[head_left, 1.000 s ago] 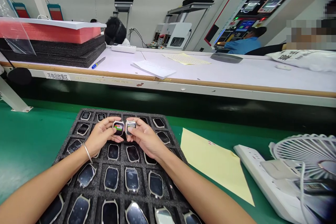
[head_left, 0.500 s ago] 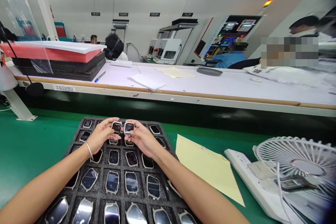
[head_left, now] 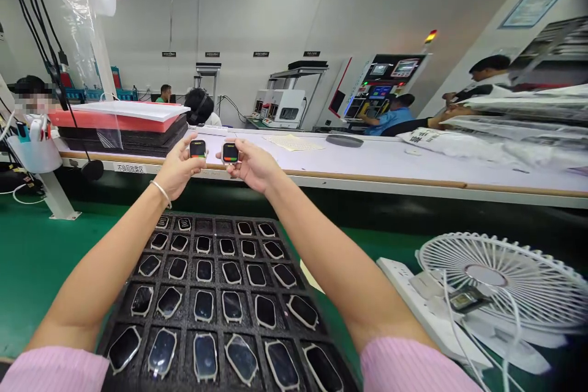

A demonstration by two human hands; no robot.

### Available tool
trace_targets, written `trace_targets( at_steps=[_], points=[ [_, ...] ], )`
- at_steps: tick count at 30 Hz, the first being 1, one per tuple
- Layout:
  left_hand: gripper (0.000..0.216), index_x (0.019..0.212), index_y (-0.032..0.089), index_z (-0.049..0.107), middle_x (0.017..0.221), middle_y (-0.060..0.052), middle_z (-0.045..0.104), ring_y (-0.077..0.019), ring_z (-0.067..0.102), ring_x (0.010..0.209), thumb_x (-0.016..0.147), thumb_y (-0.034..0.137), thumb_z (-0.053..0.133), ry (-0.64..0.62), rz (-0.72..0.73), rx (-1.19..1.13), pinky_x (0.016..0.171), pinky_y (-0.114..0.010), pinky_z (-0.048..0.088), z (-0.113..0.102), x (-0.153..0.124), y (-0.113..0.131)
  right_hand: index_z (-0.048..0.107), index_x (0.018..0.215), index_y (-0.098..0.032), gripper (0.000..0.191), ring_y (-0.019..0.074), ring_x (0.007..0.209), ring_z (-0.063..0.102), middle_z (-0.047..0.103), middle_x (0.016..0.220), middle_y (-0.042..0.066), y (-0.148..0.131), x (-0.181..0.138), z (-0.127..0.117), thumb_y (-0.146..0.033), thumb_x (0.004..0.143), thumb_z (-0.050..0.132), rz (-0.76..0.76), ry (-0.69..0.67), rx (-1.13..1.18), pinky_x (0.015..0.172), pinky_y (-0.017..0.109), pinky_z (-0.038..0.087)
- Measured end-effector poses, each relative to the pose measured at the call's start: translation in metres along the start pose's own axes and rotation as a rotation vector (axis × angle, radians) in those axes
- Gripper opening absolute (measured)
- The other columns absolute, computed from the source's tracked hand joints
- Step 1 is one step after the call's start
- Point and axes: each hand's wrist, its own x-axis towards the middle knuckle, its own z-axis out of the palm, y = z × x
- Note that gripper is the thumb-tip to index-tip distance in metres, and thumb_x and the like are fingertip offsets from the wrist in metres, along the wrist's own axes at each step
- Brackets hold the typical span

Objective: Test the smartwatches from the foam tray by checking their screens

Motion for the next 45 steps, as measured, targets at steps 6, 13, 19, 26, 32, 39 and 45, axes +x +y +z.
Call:
trace_targets(
  at_steps=[6,13,19,26,32,39,45],
  points=[
    [0.07,0.124,0.018,0.052,0.083,0.0,0.062,-0.0089,0.055,0.066,0.058,0.008,0.074,0.034,0.049,0.049,0.055,-0.02,0.04,0.004,0.01,-0.002,0.051,0.102,-0.026,0.01,0.0119,0.05,0.055,0.064,0.072,0.0,-0.01,0.001,0.015,-0.027,0.094,0.044,-0.086,-0.015,0.044,0.047,0.022,0.043],
    [0.065,0.125,0.022,0.056,0.096,-0.003,0.063,-0.0153,0.059,0.083,0.062,0.011,0.071,0.029,0.37,0.23,0.069,-0.023,0.046,0.007,0.005,0.005,0.051,0.098,-0.024,0.011,0.0105,0.05,0.055,0.066,0.075,-0.001,-0.023,-0.012,0.018,-0.03,0.092,0.045,-0.236,-0.159,-0.001,0.048,0.021,0.041],
    [0.064,0.127,0.023,0.055,0.102,-0.004,0.063,-0.0166,0.061,0.089,0.067,0.015,0.073,0.009,0.419,0.272,0.076,-0.025,0.049,0.012,0.001,0.014,0.053,0.107,-0.023,0.035,0.0101,0.056,0.057,0.071,0.084,0.0,-0.031,-0.02,0.015,-0.022,0.074,0.064,-0.293,-0.246,-0.03,0.057,0.025,0.048],
    [0.07,0.129,0.022,0.053,0.099,-0.004,0.066,-0.0143,0.063,0.081,0.063,0.013,0.071,-0.031,0.34,0.187,0.075,-0.026,0.054,0.014,0.002,0.011,0.052,0.112,-0.024,0.051,0.0109,0.062,0.062,0.07,0.088,-0.003,-0.021,-0.016,0.011,-0.012,0.064,0.064,-0.316,-0.264,-0.056,0.065,0.027,0.051],
    [0.067,0.128,0.02,0.055,0.096,-0.003,0.067,-0.0111,0.064,0.07,0.063,0.012,0.069,-0.046,0.301,0.15,0.073,-0.027,0.055,0.01,0.002,0.011,0.053,0.115,-0.023,0.053,0.0122,0.065,0.064,0.066,0.078,-0.004,-0.015,-0.014,0.011,-0.012,0.064,0.065,-0.337,-0.277,-0.053,0.066,0.027,0.051],
    [0.067,0.127,0.022,0.057,0.1,-0.004,0.068,-0.0132,0.065,0.079,0.063,0.013,0.073,-0.08,0.317,0.177,0.076,-0.027,0.055,0.008,0.002,0.012,0.054,0.115,-0.024,0.052,0.0133,0.067,0.065,0.065,0.078,-0.004,-0.018,-0.019,0.01,-0.016,0.066,0.069,-0.338,-0.265,-0.093,0.071,0.03,0.053],
    [0.065,0.125,0.021,0.059,0.096,-0.001,0.068,-0.0098,0.064,0.072,0.062,0.013,0.074,-0.083,0.348,0.175,0.073,-0.024,0.056,0.007,0.002,0.011,0.052,0.118,-0.023,0.054,0.0129,0.068,0.065,0.066,0.078,-0.004,-0.019,-0.019,0.008,-0.017,0.068,0.07,-0.339,-0.297,-0.1,0.07,0.028,0.053]
  ],
)
